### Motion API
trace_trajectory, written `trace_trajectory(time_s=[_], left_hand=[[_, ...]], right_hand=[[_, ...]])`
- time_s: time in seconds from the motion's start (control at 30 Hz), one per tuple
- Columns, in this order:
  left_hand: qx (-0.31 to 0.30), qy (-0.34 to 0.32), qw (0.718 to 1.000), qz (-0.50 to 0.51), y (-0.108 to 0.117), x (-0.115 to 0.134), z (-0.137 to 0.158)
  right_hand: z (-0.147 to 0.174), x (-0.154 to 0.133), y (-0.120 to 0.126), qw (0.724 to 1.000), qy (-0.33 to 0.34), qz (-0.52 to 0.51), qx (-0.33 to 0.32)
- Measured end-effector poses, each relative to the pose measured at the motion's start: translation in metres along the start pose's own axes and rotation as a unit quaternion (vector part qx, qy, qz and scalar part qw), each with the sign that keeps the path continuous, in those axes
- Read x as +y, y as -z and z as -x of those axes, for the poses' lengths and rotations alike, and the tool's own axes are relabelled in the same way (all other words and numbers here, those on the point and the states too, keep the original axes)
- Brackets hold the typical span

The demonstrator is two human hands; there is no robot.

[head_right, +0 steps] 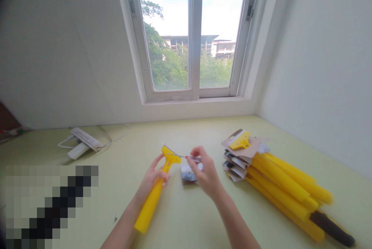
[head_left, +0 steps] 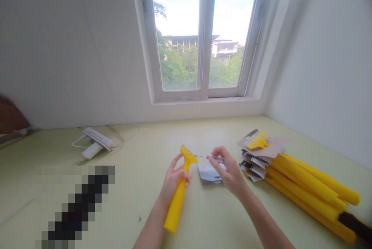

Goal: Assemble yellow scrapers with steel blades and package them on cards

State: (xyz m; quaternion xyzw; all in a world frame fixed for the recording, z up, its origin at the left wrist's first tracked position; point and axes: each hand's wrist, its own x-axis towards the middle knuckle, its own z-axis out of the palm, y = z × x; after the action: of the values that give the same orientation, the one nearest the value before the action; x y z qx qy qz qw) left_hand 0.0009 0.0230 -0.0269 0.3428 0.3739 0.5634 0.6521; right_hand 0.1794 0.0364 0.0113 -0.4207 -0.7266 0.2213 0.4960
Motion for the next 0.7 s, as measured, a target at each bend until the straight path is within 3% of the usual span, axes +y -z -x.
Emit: trace_trajectory(time_s=[0.37,0.57,0.7], left_hand=[[0.004,0.006,1.000,-0.007,-0.0017,0.0008,0.0011],[0.009,0.004,1.000,0.001,-0.0017,0.0007,0.0013],[0.003,-0.002,1.000,-0.006,-0.0002,-0.0009,0.0004]], right_hand=[[-0.0003,0.0020,-0.0034,0.993,-0.018,0.055,0.103],[0.0004,0.0019,-0.0014,0.992,-0.023,0.090,0.087],[0.0002,-0.0021,-0.0004,0.996,-0.033,0.070,0.037]])
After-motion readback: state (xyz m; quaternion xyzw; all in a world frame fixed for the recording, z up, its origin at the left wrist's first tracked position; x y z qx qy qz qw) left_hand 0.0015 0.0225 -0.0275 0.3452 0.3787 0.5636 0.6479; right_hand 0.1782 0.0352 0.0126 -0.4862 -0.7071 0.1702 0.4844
